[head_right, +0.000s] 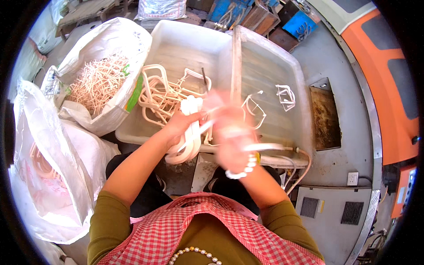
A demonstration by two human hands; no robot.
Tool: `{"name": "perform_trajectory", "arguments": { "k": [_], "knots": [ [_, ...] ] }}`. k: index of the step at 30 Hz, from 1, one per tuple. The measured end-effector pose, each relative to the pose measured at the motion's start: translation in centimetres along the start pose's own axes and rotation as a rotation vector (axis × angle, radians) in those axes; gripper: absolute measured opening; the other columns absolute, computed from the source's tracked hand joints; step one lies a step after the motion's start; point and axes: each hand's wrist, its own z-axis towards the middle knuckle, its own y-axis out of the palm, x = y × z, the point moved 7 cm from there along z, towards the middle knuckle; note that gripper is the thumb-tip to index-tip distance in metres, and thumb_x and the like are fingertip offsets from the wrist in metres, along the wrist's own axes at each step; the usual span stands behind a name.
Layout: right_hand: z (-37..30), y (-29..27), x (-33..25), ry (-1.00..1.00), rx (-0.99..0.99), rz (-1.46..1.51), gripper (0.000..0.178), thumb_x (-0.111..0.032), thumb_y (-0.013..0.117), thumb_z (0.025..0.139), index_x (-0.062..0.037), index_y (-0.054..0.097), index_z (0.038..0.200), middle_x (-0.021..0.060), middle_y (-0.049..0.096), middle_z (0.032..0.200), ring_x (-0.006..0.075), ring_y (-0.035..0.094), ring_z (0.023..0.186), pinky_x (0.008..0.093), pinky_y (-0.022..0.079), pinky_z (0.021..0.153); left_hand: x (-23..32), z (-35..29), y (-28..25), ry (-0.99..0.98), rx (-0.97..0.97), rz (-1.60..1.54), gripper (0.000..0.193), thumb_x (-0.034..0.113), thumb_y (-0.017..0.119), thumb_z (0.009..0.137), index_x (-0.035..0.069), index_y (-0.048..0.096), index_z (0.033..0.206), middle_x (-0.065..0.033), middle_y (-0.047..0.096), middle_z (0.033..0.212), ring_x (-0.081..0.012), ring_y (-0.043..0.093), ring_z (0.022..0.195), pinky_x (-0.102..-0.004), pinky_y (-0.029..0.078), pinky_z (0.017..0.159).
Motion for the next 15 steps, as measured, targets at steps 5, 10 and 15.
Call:
{"name": "perform_trajectory", "arguments": {
  "k": [5, 10, 15],
  "knots": [
    [9.5, -4.3, -9.0, -0.613, 0.391, 0.103, 0.031, -0.031, 0.047, 0.091, -0.0064, 0.057, 0.106, 0.0157, 0.059, 0.105, 0.0282, 0.058, 0.096, 0.0439, 0.047, 0.084, -0.4, 1.2, -2.4, -0.125, 0.159, 0.245, 0.014, 0.01, 0.065, 0.084, 0.001, 0.06, 0.093, -0.0076, 0.063, 0.076, -0.0155, 0.062, 0.065, -0.0281, 0.05, 0.054],
    [15.9, 4.1, 0.7, -0.407, 0.095, -0.304, 0.039, -0.029, 0.058, 0.087, -0.0051, 0.05, 0.116, 0.0178, 0.055, 0.109, 0.0277, 0.059, 0.093, 0.0411, 0.049, 0.08, 5.4, -0.6, -5.2, 0.051, 0.39, -0.103, 0.013, 0.013, 0.064, 0.086, 0.003, 0.06, 0.093, -0.0072, 0.062, 0.072, -0.0165, 0.061, 0.063, -0.0282, 0.053, 0.058],
    [3.0, 2.8, 20.4, 0.261, -0.228, -0.506, 0.022, -0.024, 0.056, 0.088, -0.0079, 0.065, 0.098, 0.0159, 0.061, 0.093, 0.031, 0.059, 0.089, 0.0408, 0.048, 0.08, 9.5, -1.7, -5.5, 0.287, 0.387, 0.042, 0.02, 0.01, 0.067, 0.083, -0.002, 0.062, 0.098, -0.0063, 0.064, 0.079, -0.0146, 0.061, 0.071, -0.0264, 0.048, 0.062]
  ]
}}
